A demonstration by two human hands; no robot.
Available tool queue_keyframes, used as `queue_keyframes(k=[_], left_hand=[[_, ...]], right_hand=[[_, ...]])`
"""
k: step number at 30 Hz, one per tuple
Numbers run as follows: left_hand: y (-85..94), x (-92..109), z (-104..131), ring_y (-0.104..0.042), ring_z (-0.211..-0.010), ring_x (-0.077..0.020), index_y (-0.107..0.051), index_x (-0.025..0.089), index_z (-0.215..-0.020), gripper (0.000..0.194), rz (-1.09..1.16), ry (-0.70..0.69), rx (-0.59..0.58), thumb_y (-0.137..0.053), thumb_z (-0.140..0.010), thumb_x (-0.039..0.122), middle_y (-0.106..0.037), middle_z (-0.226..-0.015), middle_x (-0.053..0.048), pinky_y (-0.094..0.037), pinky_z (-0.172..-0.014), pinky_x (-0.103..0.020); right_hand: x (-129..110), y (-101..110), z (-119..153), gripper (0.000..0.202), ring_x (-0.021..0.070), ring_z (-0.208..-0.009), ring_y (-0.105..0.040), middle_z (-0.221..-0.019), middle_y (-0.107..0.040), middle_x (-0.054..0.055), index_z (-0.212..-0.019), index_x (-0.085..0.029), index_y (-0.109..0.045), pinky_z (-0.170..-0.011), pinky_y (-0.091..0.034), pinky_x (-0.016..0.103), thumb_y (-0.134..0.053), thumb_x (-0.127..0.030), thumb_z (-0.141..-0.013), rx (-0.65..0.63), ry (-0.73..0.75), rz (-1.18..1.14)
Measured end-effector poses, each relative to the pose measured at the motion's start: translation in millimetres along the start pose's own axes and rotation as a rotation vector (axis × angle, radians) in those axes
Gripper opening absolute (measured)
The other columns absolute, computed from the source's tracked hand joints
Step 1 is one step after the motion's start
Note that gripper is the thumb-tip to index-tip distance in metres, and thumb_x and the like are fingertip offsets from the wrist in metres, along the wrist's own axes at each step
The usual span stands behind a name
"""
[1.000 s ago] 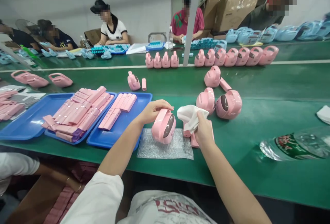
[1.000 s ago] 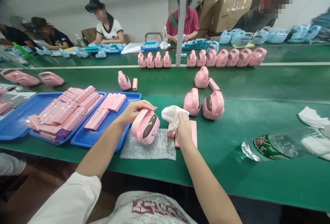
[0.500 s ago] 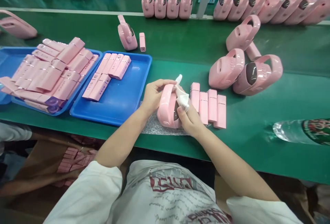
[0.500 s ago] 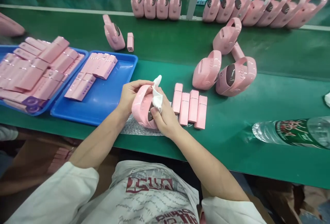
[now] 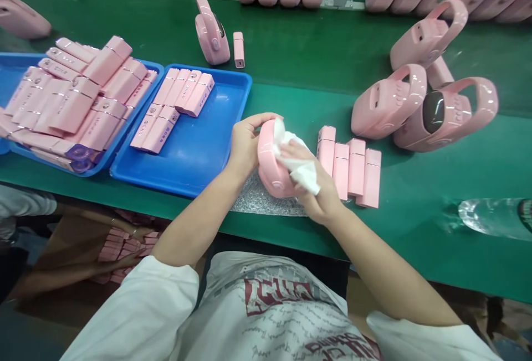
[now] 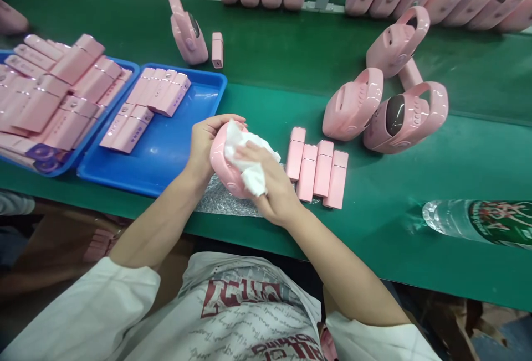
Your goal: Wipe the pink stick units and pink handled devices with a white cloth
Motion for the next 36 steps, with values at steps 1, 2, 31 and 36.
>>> queue_keyframes(k=[1, 2, 31, 36], left_hand=[[-0.4, 1, 0, -0.066, -0.079, -0.0164, -0.073, 0.016, -0.077, 0.014, -0.014, -0.023, -0.004, -0.071, -0.065, 0.022, -0.072, -0.081, -0.003, -0.053, -0.071, -0.027], [-0.6, 3, 0, -0.066, -0.080, -0.0163, -0.073, 0.016, -0.077, 0.014, -0.025, -0.044, -0.003, -0.072, -0.065, 0.022, -0.072, -0.082, -0.003, -0.053, -0.072, -0.026], [-8.8, 45, 27, -0.070, -0.082, -0.0211, -0.069, 0.025, -0.084, 0.019, 0.328, 0.044, -0.375, -0.080, -0.069, 0.030, -0.071, -0.079, 0.002, -0.058, -0.074, -0.036], [-7.3, 43, 25, -0.070, -0.088, -0.0265, -0.068, 0.025, -0.084, 0.031, 0.224, 0.106, -0.343, -0.083, -0.062, 0.042, -0.071, -0.084, -0.001, -0.058, -0.078, -0.041]], right_hand=[[3, 2, 0, 0.046, 0.0266, -0.141, -0.031, -0.146, -0.044, 0.007, -0.142, -0.025, -0.041, -0.117, -0.026, 0.052, -0.033, -0.039, -0.099, 0.027, -0.061, -0.015], [6, 3, 1, 0.047, 0.0261, -0.142, -0.030, -0.147, -0.043, 0.007, -0.143, -0.024, -0.041, -0.117, -0.025, 0.050, -0.032, -0.039, -0.099, 0.051, -0.114, -0.030], [10, -25, 18, 0.072, 0.0301, -0.112, -0.060, -0.124, -0.061, 0.010, -0.130, -0.024, -0.049, -0.093, -0.053, 0.046, -0.076, -0.052, -0.069, 0.055, -0.660, -0.986], [8, -27, 21, 0.070, 0.0310, -0.112, -0.060, -0.123, -0.062, 0.010, -0.126, -0.023, -0.051, -0.093, -0.053, 0.047, -0.075, -0.053, -0.068, 0.098, -0.664, -0.940]])
Point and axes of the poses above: each hand's wrist, its own z-axis away from the middle knuckle, its own y-axis out of the back of the hand, x = y × z, the point moved 5 cm from there along -z, towards the middle knuckle
